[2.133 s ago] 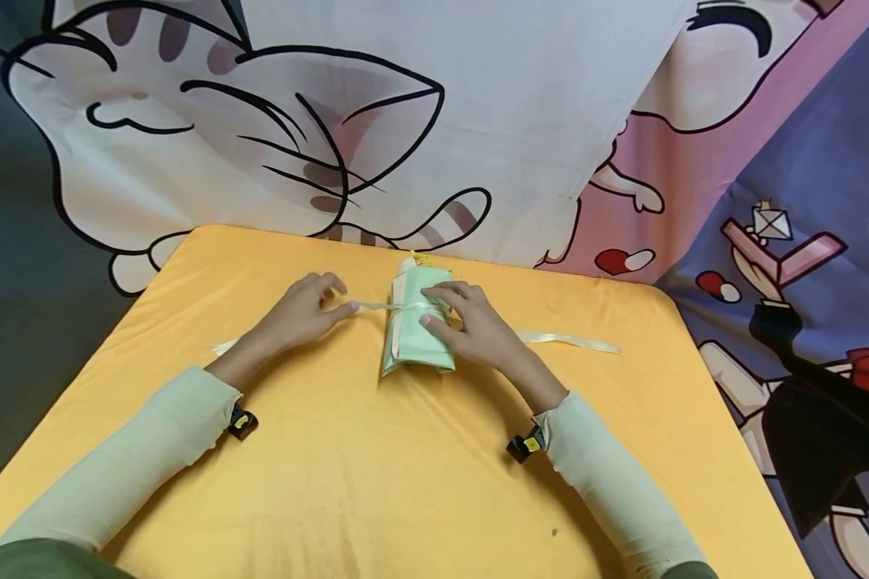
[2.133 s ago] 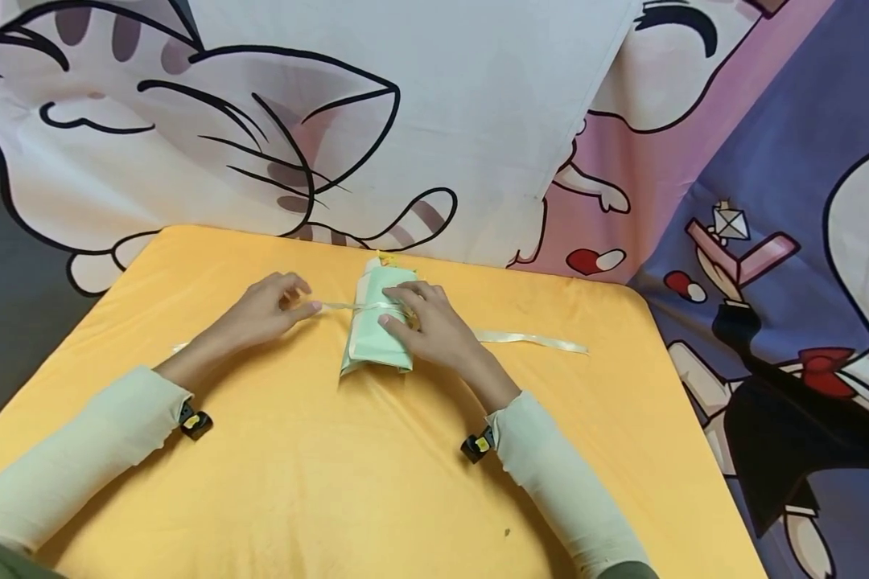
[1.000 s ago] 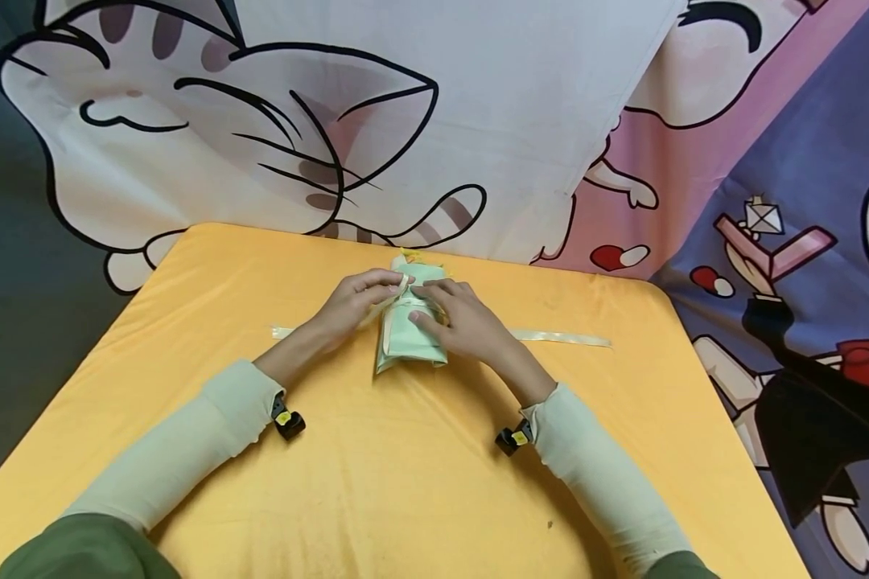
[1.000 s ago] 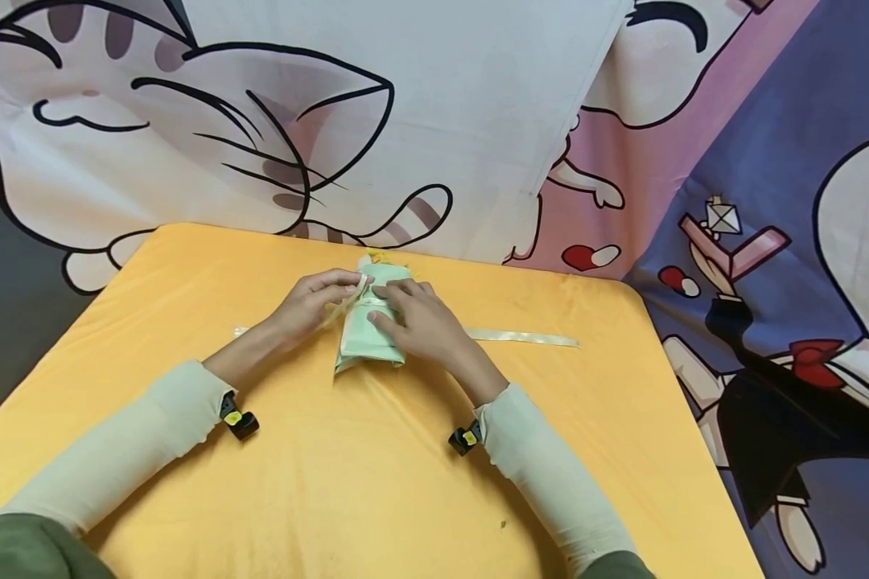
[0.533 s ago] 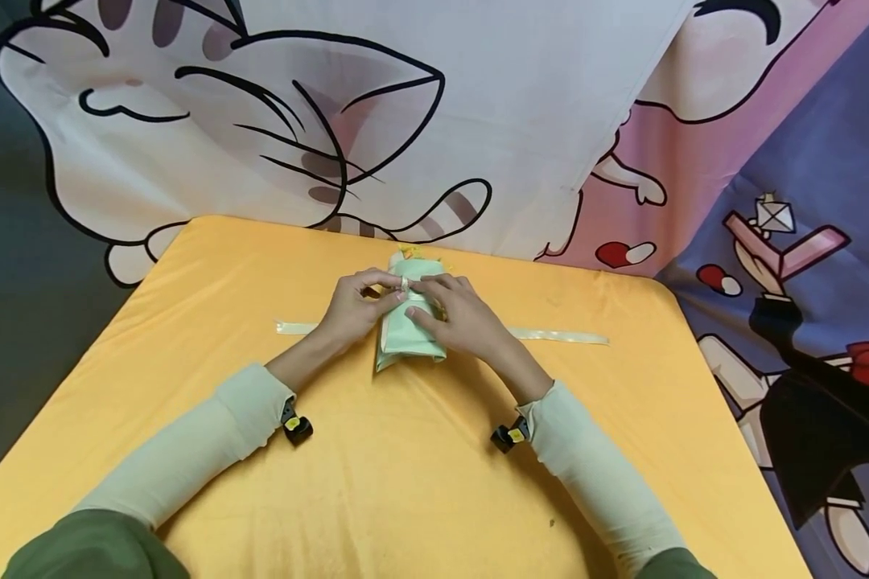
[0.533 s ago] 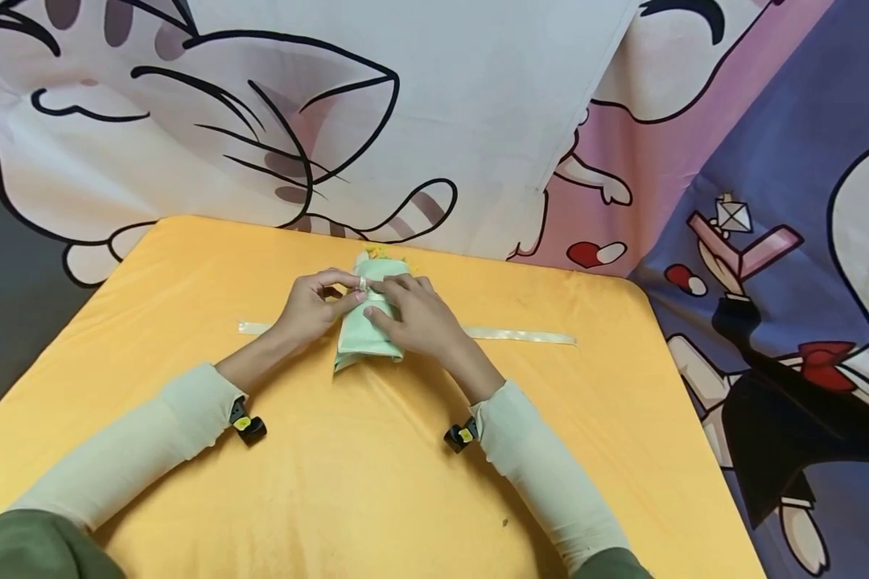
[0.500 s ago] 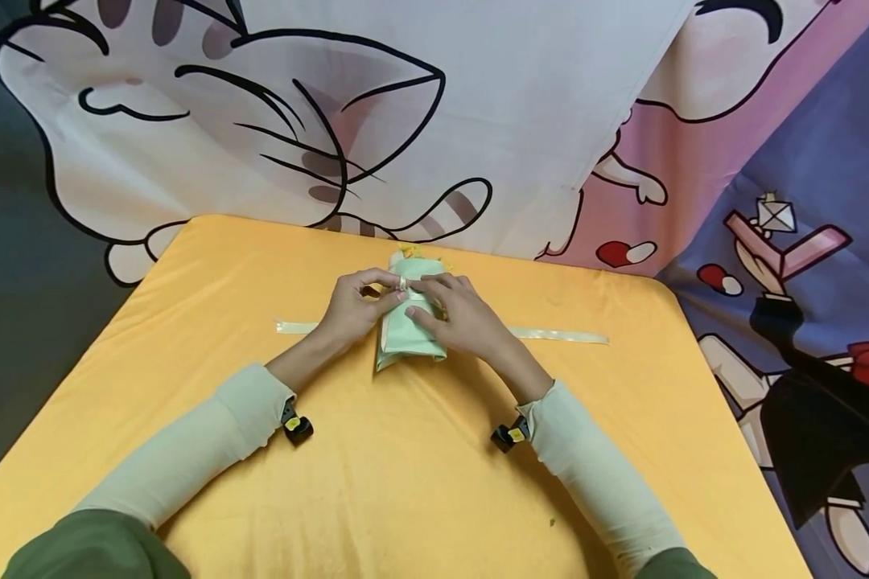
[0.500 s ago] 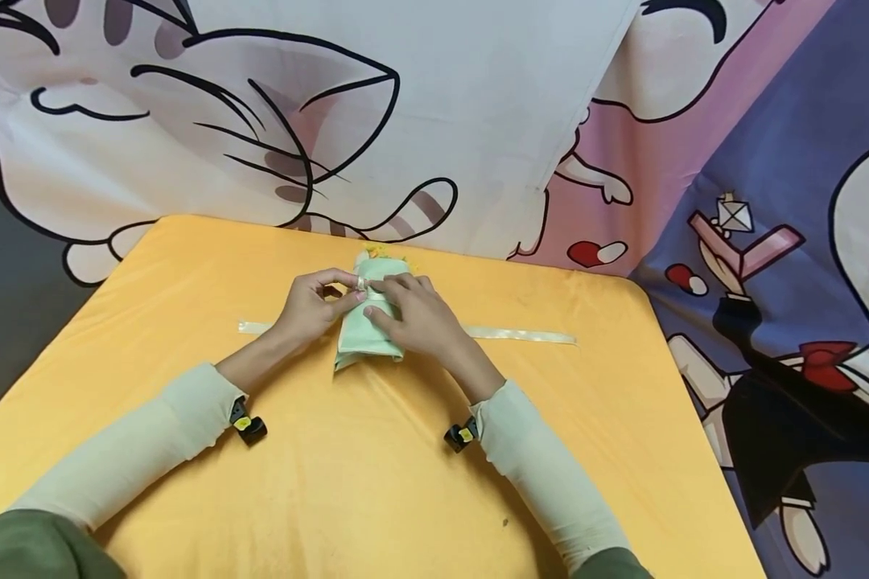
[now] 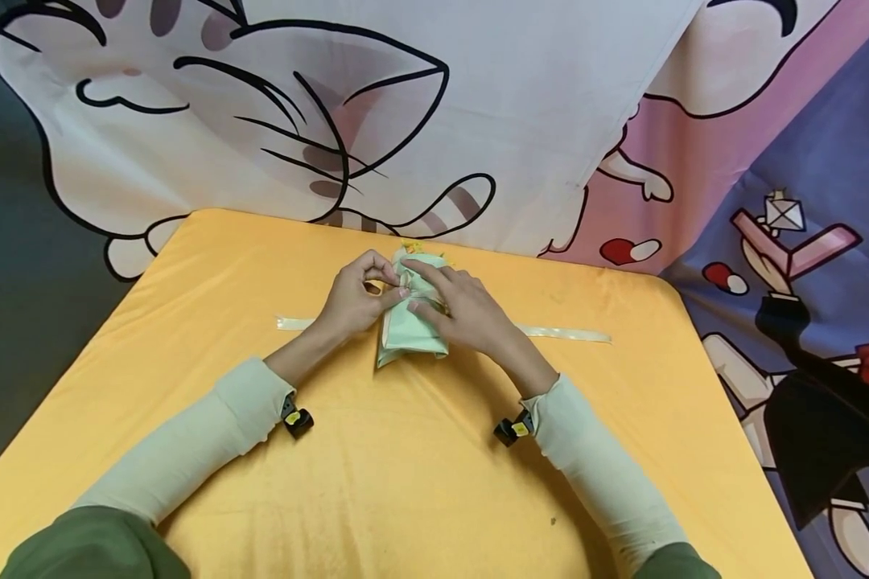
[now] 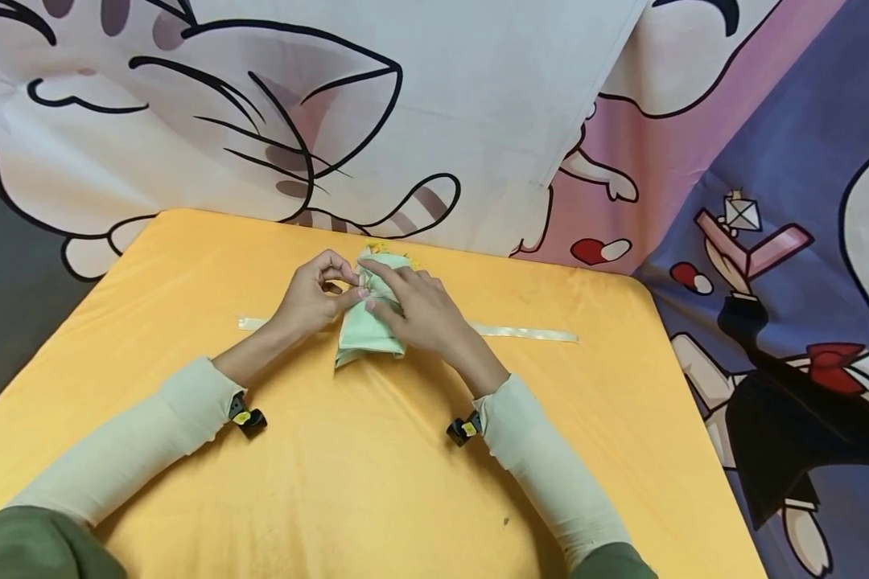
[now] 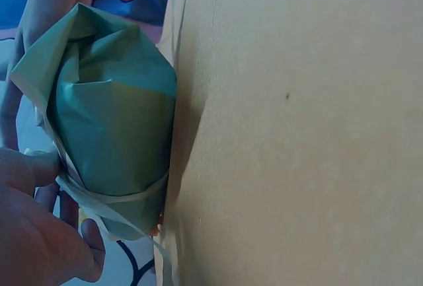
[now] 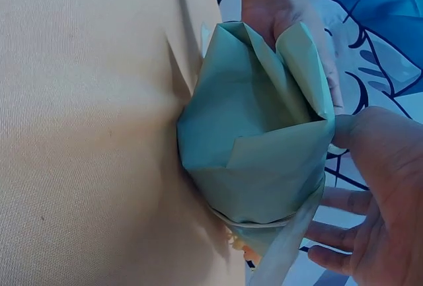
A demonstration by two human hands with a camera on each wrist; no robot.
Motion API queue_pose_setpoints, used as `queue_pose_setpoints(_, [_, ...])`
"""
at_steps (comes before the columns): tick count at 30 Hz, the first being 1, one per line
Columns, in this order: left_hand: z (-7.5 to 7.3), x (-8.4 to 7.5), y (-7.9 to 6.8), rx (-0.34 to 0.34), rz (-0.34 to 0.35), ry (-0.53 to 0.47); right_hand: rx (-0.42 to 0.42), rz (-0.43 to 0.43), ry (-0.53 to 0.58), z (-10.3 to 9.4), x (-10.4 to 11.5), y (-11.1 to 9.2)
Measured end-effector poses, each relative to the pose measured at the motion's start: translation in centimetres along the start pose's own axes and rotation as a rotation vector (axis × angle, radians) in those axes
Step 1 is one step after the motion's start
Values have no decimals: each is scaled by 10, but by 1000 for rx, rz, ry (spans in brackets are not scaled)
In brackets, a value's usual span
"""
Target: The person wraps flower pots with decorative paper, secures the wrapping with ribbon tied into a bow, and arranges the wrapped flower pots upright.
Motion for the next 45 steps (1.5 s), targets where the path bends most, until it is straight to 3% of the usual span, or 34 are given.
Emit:
queue_pose_setpoints(10, [-3,-1,-2,-15,-2,77,-135,-89,-14,-3,10,13])
queue_pose_setpoints(18, [-1,0,-3,-9,20,82,-147,-81,79,-5,7,10])
queue_pose_setpoints(21, [1,0,-3,-3,12,78,-174,-41,138,-10,-2,2])
queue_pose_setpoints(24, [3,0,-4,1,1,72,-246,124,132,-24,-24,-15])
queue_pose_setpoints(26, [4,0,-5,2,-3,63,-238,321,13,-37,-48,-30])
queue_pose_setpoints(28, [4,1,-5,0,0,60,-150,555,-126,-49,-77,-49])
queue_pose_setpoints(30, [5,0,-5,-1,4,56,-3,743,-259,-60,-107,-67])
queue_pose_setpoints(32, [5,0,-4,-1,6,55,102,877,-305,-67,-134,-84])
queue_pose_setpoints(34, [5,-1,-5,1,6,57,151,949,-290,-72,-157,-95])
queue_pose_setpoints(36, [6,-1,-5,4,6,61,145,956,-289,-71,-190,-99])
queue_pose_setpoints(39, [6,-2,-6,1,13,67,137,922,-262,-70,-201,-95])
queue_pose_setpoints(41, [5,-1,-6,-2,14,70,89,879,-262,-70,-194,-88])
queue_pose_setpoints(45, [6,1,-7,1,14,79,-49,727,-196,-75,-148,-63])
Point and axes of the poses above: each hand's wrist, its own y-axis towards the middle knuckle, its own z-axis out of the palm, x = y × z, the point moved 7 cm from there along y, towards the middle knuckle, and after that the axes turned 6 degrees about y, right-handed, at the moved point
